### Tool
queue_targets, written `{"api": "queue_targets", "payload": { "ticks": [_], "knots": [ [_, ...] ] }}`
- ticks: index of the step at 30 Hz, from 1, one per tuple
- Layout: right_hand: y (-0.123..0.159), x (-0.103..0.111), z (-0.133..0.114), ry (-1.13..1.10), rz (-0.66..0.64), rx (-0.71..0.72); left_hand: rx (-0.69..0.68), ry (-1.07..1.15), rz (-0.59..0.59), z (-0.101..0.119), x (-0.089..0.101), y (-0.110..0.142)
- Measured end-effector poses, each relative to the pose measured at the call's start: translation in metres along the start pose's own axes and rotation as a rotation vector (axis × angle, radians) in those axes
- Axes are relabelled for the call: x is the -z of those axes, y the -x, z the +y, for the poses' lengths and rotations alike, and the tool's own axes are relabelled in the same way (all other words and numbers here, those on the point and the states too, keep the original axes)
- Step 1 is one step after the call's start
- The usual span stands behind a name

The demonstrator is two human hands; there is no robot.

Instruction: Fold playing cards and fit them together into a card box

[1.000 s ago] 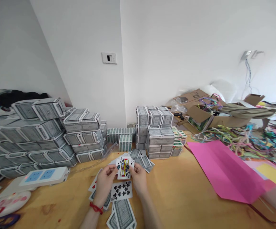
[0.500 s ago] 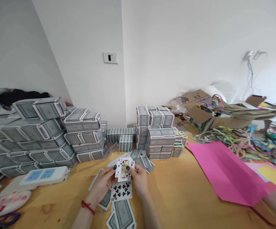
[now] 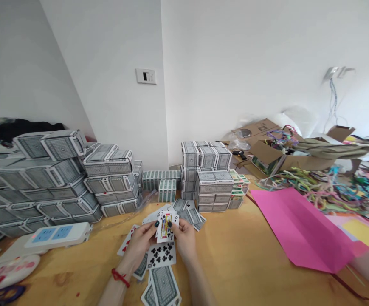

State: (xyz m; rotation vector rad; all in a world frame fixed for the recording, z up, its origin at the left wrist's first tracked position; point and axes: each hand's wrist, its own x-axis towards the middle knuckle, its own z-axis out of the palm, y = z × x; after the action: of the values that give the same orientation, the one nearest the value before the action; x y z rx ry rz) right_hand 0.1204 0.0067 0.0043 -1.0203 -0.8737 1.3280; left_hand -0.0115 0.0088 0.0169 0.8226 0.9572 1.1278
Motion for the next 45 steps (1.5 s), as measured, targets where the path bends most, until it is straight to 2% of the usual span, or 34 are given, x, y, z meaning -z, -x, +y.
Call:
{"api": "queue_targets", "payload": {
  "ticks": [8, 18, 26, 33, 40, 45],
  "knots": [
    [0.0019, -0.0006, -0.0033, -0.043, -0.050, -0.014, 0.008, 0.006, 0.028, -0.0032, 0.0024, -0.0020],
    [0.0012, 0.0029, -0.0014, 0.052, -0.006, -0.011, 0.023, -0.027, 0.079, -0.0002, -0.0004, 0.0008],
    [0.0002, 0.0048, 0.0002, 0.103, 0.007, -0.015, -0.033, -0.135, 0.144, -0.0033, 0.0053, -0.0029],
    [0.0019, 0.0038, -0.0012, 0.095, -0.003, -0.004, -0.078, -0.260, 0.154, -0.0019, 0.0035, -0.0006],
    [0.0021, 0.0009, -0.0036, 0.065, -0.033, -0.023, -0.215, -0.426, 0.208, -0.0076, 0.0012, -0.0034],
    [0.0029, -0.0022, -0.0057, -0.012, -0.013, -0.020, -0.213, -0.313, 0.186, -0.0081, -0.0023, -0.0029]
  ]
}}
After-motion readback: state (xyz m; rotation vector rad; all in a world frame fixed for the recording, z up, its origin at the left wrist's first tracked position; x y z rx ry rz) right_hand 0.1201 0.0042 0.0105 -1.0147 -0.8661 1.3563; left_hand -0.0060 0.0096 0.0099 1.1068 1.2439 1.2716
